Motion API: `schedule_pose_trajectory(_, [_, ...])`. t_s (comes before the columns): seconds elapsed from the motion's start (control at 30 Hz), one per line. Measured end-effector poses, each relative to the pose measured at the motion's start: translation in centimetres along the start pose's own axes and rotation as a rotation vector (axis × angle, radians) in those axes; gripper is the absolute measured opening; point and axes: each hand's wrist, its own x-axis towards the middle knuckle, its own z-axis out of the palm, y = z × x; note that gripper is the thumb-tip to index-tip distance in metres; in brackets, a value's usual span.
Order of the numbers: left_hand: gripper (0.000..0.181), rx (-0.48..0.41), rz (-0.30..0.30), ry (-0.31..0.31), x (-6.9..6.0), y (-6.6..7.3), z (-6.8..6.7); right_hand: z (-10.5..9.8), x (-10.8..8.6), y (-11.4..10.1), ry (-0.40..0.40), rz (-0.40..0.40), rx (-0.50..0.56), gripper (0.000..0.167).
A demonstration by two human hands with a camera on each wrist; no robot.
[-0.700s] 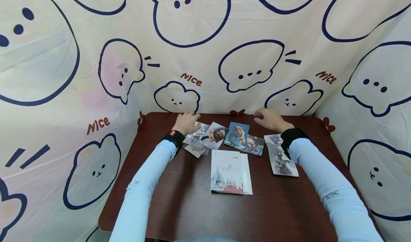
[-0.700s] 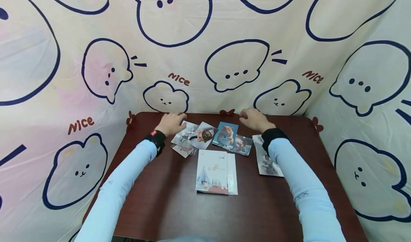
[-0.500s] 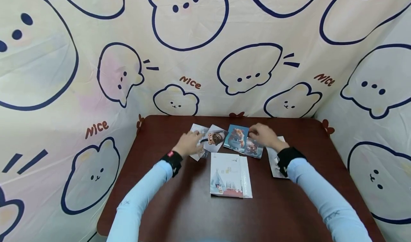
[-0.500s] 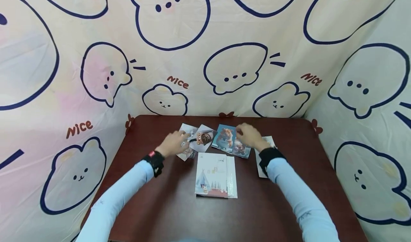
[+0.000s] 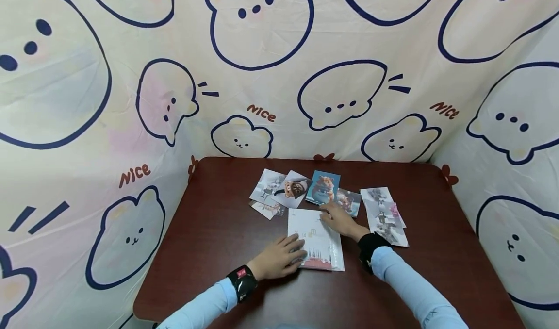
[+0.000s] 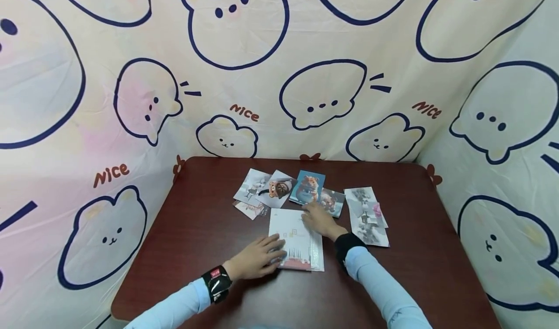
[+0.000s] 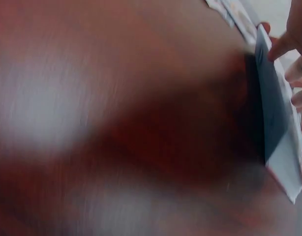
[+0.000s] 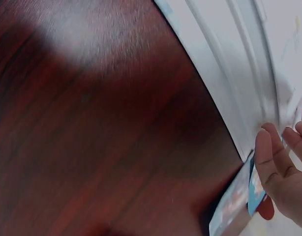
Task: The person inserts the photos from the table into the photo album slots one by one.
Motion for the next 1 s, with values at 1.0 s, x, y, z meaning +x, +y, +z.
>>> schedule_pose_trajectory(1.0, [0.055,-0.910,-0.517,0.076,-0.1,-0.1,-0.1,0.4,1.7,-2.8,0.086,0.133,0.305,0.050])
